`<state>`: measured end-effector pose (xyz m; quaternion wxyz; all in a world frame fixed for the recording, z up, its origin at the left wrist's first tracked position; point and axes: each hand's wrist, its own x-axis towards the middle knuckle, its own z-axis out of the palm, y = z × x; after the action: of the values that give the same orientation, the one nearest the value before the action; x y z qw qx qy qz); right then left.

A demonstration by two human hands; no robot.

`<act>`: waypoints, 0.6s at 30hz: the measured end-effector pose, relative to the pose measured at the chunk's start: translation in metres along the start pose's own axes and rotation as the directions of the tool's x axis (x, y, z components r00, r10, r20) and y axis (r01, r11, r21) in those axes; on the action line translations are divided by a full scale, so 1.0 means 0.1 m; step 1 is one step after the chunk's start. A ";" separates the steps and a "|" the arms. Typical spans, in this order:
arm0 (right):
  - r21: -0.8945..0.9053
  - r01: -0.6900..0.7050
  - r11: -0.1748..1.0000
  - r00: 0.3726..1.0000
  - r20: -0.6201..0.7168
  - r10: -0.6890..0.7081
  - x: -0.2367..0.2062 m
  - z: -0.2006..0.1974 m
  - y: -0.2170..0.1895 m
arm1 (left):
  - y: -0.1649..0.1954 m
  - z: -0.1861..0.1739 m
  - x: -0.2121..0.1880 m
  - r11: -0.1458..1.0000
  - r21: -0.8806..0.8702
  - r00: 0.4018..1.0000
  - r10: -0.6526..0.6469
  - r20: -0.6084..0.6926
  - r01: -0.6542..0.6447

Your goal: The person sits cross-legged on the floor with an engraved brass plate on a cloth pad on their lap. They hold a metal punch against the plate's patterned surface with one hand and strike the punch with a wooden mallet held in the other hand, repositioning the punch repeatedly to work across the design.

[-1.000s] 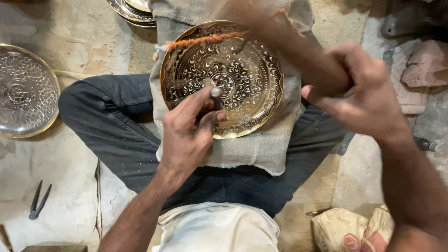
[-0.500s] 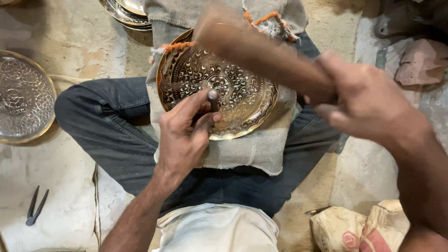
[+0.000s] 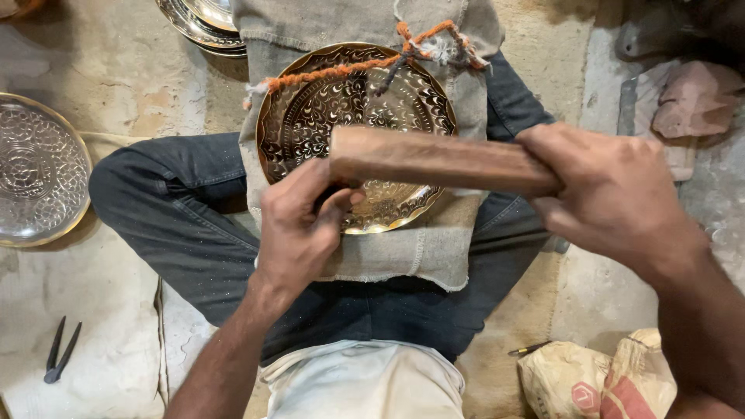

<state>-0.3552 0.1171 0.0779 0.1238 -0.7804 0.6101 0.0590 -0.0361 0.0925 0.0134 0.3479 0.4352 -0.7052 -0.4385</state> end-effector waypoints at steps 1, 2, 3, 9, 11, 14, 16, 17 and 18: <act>0.080 -0.007 0.997 1.000 0.023 0.005 -0.01 0.03 0.03 | -0.01 0.00 0.02 0.999 -0.024 0.999 0.032 -0.011 -0.033; 0.157 -0.015 0.987 0.999 0.046 0.008 -0.01 0.06 0.06 | -0.01 0.00 0.04 0.997 -0.048 0.998 0.064 -0.024 -0.066; 0.234 -0.025 0.972 0.998 0.069 0.009 -0.01 0.09 0.10 | -0.01 0.00 0.05 0.998 -0.019 0.998 0.062 -0.020 -0.062; 0.620 0.080 0.780 0.965 -0.244 0.095 0.06 0.16 0.10 | 0.03 0.00 0.07 0.999 0.038 1.000 0.011 -0.017 -0.010; 0.570 0.120 0.813 0.982 -0.190 -0.012 0.10 0.12 0.05 | 0.04 0.00 0.07 0.998 0.060 1.000 -0.008 -0.018 0.009; 0.263 0.241 0.934 0.957 -0.223 -0.185 0.14 0.03 -0.01 | 0.04 -0.01 0.08 0.993 0.112 0.999 0.041 -0.019 -0.038; 0.290 0.222 0.931 0.956 -0.254 -0.149 0.14 0.02 -0.07 | 0.05 0.00 0.08 0.998 0.054 0.999 0.043 -0.019 -0.042; 0.456 0.161 0.875 0.965 -0.259 -0.043 0.14 0.04 -0.10 | 0.05 0.00 0.08 0.999 0.025 0.999 0.047 -0.018 -0.047; 0.607 0.105 0.787 0.967 -0.246 0.061 0.14 0.06 -0.12 | 0.05 -0.01 0.08 0.999 0.021 0.999 0.045 -0.017 -0.045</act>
<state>-0.3393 0.1082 0.0704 0.2933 -0.7055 0.5972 -0.2442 -0.0404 0.0858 0.0194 0.3592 0.4264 -0.7163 -0.4195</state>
